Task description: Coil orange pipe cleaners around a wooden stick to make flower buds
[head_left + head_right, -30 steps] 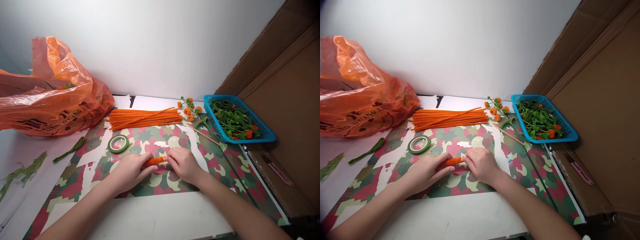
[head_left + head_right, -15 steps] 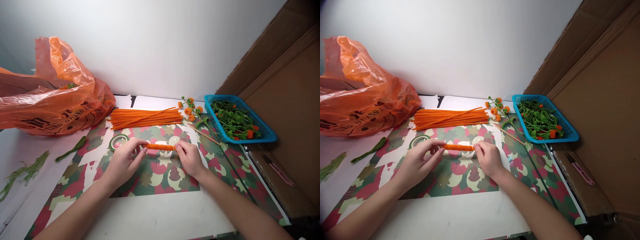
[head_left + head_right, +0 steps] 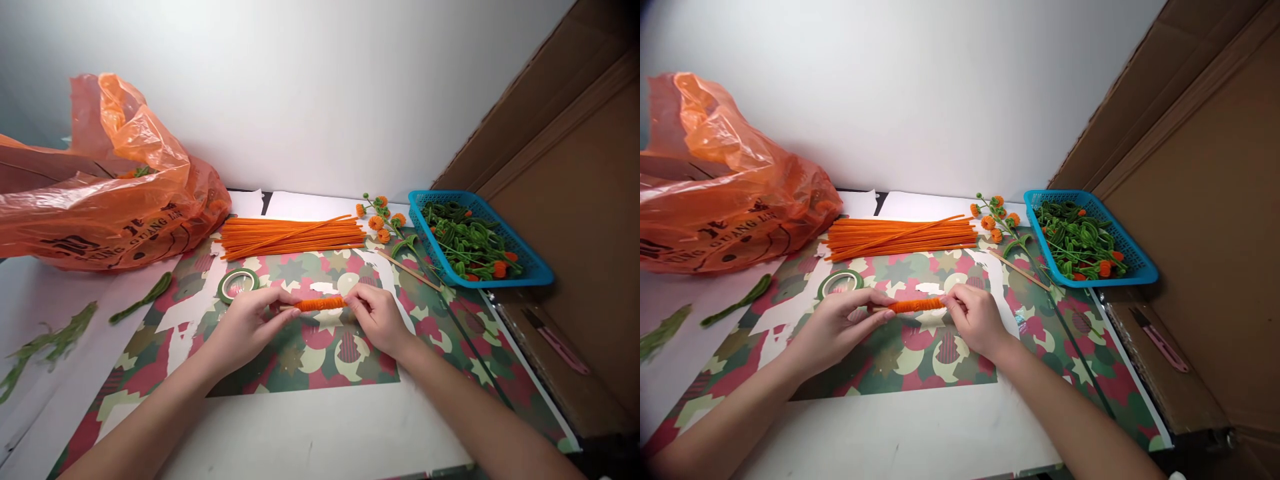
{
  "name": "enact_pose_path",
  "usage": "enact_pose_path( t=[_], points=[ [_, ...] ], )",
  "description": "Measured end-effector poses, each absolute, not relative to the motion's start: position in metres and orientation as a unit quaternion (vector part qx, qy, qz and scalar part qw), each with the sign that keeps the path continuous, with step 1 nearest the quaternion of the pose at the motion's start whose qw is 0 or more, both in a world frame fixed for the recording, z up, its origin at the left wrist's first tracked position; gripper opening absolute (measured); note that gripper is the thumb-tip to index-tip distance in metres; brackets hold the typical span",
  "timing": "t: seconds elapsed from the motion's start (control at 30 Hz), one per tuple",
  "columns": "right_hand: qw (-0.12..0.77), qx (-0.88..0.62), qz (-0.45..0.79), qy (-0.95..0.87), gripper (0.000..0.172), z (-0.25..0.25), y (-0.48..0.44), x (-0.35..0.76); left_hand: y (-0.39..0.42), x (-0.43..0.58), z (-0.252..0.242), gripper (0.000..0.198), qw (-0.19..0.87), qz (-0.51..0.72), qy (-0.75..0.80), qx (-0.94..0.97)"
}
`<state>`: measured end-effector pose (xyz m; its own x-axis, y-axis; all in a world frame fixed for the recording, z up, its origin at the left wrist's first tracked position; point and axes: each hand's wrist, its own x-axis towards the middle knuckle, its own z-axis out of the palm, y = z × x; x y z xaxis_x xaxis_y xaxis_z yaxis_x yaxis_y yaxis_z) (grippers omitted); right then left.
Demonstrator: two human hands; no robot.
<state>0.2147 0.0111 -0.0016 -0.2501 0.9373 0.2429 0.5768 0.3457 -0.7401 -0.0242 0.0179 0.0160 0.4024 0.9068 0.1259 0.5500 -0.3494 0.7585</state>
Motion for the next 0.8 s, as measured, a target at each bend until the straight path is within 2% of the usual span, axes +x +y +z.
enact_pose_path(
  t=[0.2,0.37,0.57,0.8],
  points=[
    [0.337,-0.489,0.248,-0.765,0.024,0.000,0.011,0.215,0.017,-0.025,0.012,0.022,0.404,0.249,0.461,0.750],
    [0.330,-0.484,0.236,-0.775,0.024,0.001,0.010,0.213,0.013,-0.019,0.012,0.021,0.425,0.255,0.440,0.749],
    [0.328,-0.479,0.226,-0.782,0.024,0.004,0.010,0.213,0.007,-0.012,0.015,0.021,0.370,0.230,0.434,0.789],
    [0.322,-0.444,0.256,-0.796,0.018,0.003,0.012,0.217,0.007,-0.013,0.014,0.022,0.357,0.218,0.440,0.795]
  ],
)
